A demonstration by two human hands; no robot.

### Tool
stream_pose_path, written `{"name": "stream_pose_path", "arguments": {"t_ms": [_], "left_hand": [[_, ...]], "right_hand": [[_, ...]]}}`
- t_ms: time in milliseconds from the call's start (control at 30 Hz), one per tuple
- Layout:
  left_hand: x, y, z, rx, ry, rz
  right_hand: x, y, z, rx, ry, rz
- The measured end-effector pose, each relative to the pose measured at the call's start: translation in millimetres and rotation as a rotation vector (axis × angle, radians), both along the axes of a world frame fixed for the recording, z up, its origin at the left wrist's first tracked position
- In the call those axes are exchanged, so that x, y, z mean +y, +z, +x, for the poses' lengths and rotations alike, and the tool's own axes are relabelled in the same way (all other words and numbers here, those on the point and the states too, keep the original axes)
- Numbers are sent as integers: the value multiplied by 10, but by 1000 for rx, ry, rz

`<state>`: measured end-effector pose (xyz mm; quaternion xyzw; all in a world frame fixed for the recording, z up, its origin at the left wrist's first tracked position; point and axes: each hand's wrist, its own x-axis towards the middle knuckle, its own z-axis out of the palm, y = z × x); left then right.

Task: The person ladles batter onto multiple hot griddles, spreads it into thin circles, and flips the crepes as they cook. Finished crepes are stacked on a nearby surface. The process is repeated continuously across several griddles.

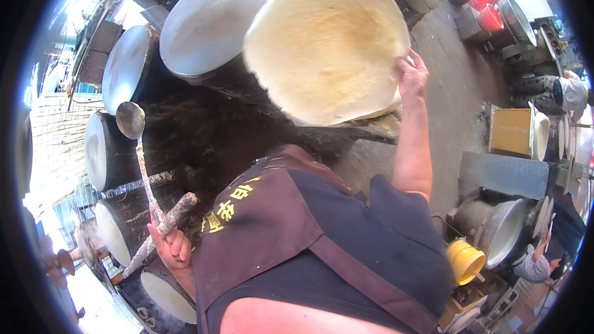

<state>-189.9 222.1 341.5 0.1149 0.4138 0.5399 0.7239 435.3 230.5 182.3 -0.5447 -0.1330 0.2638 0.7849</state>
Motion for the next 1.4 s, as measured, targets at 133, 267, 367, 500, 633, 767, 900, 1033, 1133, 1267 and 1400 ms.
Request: {"name": "stream_pose_path", "arguments": {"t_ms": [133, 267, 367, 500, 633, 767, 900, 1033, 1133, 1267, 1400], "left_hand": [[-13, 37, 127, 11, -52, 5], [71, 126, 232, -45, -107, -4], [61, 158, 316, -97, -97, -19], [44, 88, 176, -166, -12, -66], [-34, 95, 153, 44, 92, -37], [126, -39, 170, 111, 24, -125], [302, -349, -11, -59, 9, -112], [385, -336, -219, 63, 112, -110], [553, -403, -576, -48, 125, -50], [367, -429, -1402, -57, 131, 41], [-19, -375, -2114, -74, 352, 44]], "right_hand": [[-507, -1135, 582, 116, -245, -78], [-712, -1818, 653, -18, -424, -568], [-618, -1881, 630, -97, -389, -723], [-529, -1601, 541, -604, -367, -1207], [3, -920, 179, -1056, -444, -1179], [1347, -339, -1179, -812, 344, -518], [1926, 629, -3298, -554, 1286, -16], [1728, 1239, -4715, -1174, 1895, 519], [1832, 1115, -5402, -1400, 1939, 665], [2478, 584, -6211, -969, 1564, 702], [3804, 194, -6989, -783, 1563, -272]]}}
